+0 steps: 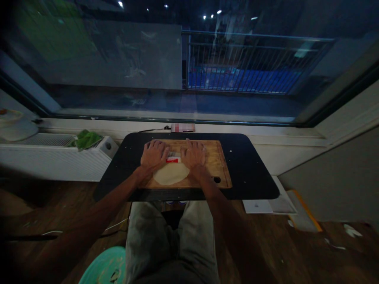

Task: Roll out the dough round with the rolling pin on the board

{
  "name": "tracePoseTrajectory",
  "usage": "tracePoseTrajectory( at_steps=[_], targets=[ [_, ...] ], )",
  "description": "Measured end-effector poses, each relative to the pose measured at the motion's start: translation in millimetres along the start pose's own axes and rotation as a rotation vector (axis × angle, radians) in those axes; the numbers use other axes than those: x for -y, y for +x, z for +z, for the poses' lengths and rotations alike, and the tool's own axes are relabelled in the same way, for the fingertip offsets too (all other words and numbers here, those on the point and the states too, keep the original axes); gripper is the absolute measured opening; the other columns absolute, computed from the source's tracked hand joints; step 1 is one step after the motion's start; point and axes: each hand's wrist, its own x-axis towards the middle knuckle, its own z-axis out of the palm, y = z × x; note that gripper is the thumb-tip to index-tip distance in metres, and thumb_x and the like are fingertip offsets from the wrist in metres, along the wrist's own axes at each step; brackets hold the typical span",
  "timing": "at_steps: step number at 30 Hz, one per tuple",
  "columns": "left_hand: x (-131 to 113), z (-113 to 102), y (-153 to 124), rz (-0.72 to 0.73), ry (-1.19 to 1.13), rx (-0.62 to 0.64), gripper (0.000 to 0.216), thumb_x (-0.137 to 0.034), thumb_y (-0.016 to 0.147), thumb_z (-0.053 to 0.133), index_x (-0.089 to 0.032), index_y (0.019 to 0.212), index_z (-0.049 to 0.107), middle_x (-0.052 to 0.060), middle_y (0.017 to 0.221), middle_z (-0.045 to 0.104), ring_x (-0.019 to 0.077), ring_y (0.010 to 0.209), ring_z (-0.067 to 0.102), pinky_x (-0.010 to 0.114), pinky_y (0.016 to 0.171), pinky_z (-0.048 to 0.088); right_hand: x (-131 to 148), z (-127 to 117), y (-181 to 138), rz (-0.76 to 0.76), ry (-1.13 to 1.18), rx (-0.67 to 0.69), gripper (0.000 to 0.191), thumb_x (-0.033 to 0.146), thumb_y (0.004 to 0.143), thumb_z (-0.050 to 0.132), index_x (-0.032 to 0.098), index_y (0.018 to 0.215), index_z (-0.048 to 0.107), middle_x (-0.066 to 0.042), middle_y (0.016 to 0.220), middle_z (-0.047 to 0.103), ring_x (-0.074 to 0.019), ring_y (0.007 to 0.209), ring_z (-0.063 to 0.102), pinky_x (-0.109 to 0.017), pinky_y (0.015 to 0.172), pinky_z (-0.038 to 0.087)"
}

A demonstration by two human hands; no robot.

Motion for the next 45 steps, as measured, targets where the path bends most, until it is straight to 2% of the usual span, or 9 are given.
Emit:
tracePoseTrajectory(
  at_steps=[8,14,22,26,30,32,35,41,45],
  targets=[
    [16,5,45,-0.018,-0.054,0.005,0.047,-0.043,0.115,0.038,-0.016,0.138,0.068,0.02,0.145,0.07,0.0372,0.142,0.058,0.055,0.121,0.044,1,5,42,0.068,0.025,0.016,0.061,0.056,0.119,0.029,0.017,0.153,0.064,-0.022,0.141,0.073,-0.0377,0.133,0.06,-0.054,0.115,0.04],
    [22,12,76,-0.018,-0.069,-0.01,0.048,-0.044,0.114,0.04,-0.017,0.143,0.066,0.019,0.148,0.069,0.0372,0.143,0.057,0.058,0.125,0.042,-2,17,76,0.081,0.046,0.001,0.061,0.052,0.121,0.023,0.018,0.138,0.071,-0.02,0.139,0.073,-0.0357,0.134,0.058,-0.054,0.113,0.04],
    [22,17,84,-0.028,-0.068,0.029,0.05,-0.044,0.114,0.042,-0.014,0.149,0.061,0.022,0.151,0.066,0.0387,0.146,0.055,0.059,0.124,0.044,0,15,81,0.08,0.01,0.065,0.06,0.051,0.122,0.025,0.019,0.142,0.071,-0.02,0.145,0.071,-0.0361,0.137,0.058,-0.054,0.113,0.042],
    [20,16,71,-0.061,-0.064,0.075,0.049,-0.047,0.114,0.043,-0.016,0.147,0.061,0.023,0.153,0.064,0.0397,0.147,0.055,0.059,0.122,0.047,1,9,68,0.085,-0.006,0.091,0.061,0.052,0.122,0.024,0.019,0.147,0.069,-0.021,0.149,0.069,-0.036,0.138,0.058,-0.054,0.114,0.043],
    [14,14,47,-0.085,-0.048,0.135,0.055,-0.049,0.114,0.043,-0.015,0.155,0.057,0.025,0.158,0.061,0.0404,0.153,0.052,0.058,0.121,0.048,2,3,41,0.058,-0.028,0.074,0.059,0.052,0.12,0.029,0.018,0.135,0.074,-0.02,0.137,0.075,-0.0352,0.13,0.064,-0.05,0.111,0.046],
    [8,12,31,-0.072,-0.033,0.146,0.058,-0.049,0.114,0.042,-0.016,0.16,0.054,0.025,0.163,0.058,0.0418,0.16,0.046,0.06,0.123,0.047,2,1,23,0.032,-0.036,0.06,0.056,0.05,0.12,0.033,0.017,0.135,0.076,-0.02,0.134,0.077,-0.0348,0.128,0.065,-0.048,0.111,0.046],
    [-1,6,3,-0.031,-0.017,0.141,0.057,-0.045,0.114,0.039,-0.016,0.161,0.055,0.023,0.166,0.057,0.0416,0.164,0.042,0.063,0.125,0.044,2,1,-8,0.003,-0.028,0.023,0.054,0.041,0.119,0.034,0.014,0.146,0.071,-0.02,0.141,0.076,-0.0332,0.13,0.066,-0.046,0.115,0.045],
    [-16,-7,-61,0.066,-0.062,0.127,0.056,-0.04,0.117,0.032,-0.019,0.162,0.058,0.016,0.165,0.063,0.0337,0.158,0.055,0.056,0.13,0.041,-5,1,-72,-0.105,-0.015,-0.027,0.056,0.031,0.117,0.032,0.01,0.159,0.062,-0.02,0.156,0.069,-0.0323,0.148,0.058,-0.049,0.129,0.034],
    [-24,-11,-97,0.055,-0.086,0.087,0.055,-0.042,0.117,0.035,-0.027,0.164,0.058,0.011,0.167,0.063,0.0321,0.16,0.053,0.055,0.133,0.039,-10,-4,-109,-0.129,-0.012,-0.049,0.058,0.03,0.116,0.031,0.011,0.165,0.057,-0.019,0.161,0.066,-0.0311,0.154,0.054,-0.05,0.132,0.031]
  ],
)
